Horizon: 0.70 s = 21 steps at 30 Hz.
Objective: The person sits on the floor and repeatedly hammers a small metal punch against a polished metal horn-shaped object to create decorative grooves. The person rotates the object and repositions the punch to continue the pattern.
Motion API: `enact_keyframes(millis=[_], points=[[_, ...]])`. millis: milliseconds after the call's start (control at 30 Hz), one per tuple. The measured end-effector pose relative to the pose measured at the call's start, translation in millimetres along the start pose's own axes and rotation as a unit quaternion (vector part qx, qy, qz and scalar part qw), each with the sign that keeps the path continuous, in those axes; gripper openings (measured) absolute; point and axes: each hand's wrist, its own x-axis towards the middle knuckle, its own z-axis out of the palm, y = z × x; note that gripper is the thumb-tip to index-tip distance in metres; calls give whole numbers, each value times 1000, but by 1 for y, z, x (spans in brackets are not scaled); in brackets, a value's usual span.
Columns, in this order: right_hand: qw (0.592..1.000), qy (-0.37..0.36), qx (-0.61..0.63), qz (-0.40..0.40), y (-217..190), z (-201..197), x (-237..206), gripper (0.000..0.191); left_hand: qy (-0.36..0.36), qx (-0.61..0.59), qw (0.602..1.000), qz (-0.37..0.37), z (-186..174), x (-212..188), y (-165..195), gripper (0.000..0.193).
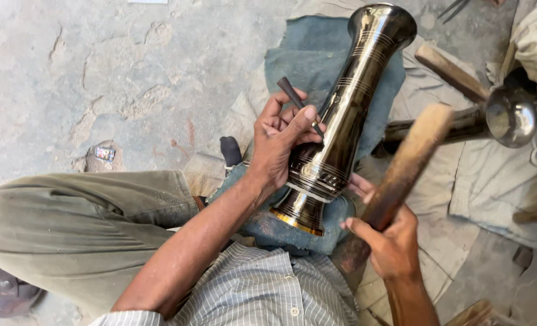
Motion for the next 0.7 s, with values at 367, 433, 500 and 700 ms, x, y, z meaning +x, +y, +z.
enact_keyframes(millis=[367,433,500,700], points=[[985,67,-53,-148,-31,9,-21,39,-345,559,752,56,56,-6,18,29],[980,96,25,-172,-27,14,-27,35,-374,599,703,87,64,-4,18,29],[977,101,74,-172,-17,11,-29,37,-403,631,653,111,72,-3,13,32],[979,193,18,-67,-3,-52,-66,28,-449,719,520,108,97,-3,-6,42]])
